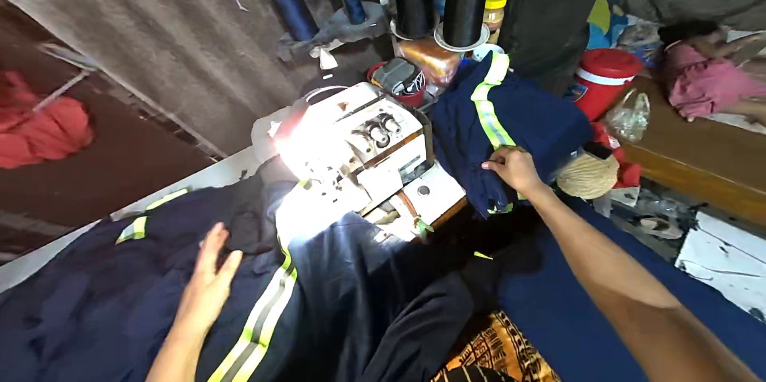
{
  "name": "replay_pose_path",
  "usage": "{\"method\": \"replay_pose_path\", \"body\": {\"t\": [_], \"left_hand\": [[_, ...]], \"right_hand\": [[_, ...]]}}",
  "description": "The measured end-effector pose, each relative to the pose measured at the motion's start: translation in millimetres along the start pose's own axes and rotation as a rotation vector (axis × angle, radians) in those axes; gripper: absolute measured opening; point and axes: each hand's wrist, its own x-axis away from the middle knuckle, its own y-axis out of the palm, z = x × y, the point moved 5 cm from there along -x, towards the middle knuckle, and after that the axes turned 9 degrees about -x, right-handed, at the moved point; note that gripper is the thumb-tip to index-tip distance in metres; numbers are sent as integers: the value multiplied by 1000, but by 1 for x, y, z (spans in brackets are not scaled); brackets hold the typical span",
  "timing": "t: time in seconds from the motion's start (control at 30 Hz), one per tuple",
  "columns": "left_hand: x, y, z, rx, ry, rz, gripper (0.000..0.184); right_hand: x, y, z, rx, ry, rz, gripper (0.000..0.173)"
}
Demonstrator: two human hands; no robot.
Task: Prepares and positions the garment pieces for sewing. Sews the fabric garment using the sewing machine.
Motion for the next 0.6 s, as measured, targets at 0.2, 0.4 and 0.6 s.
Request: {"method": "replay_pose_path", "body": {"t": [0.2,0.4,0.6], "left_hand": [[40,-76,43,258,88,305,39],[77,-71,126,392,518,186,47],[102,9,287,822,606,51,73]], "right_hand": [[-32,-49,12,33,-77,-149,28],[-10,-139,-82,-79,-135,347,37],[186,-31,-266,103,-1168,-55,19]]}}
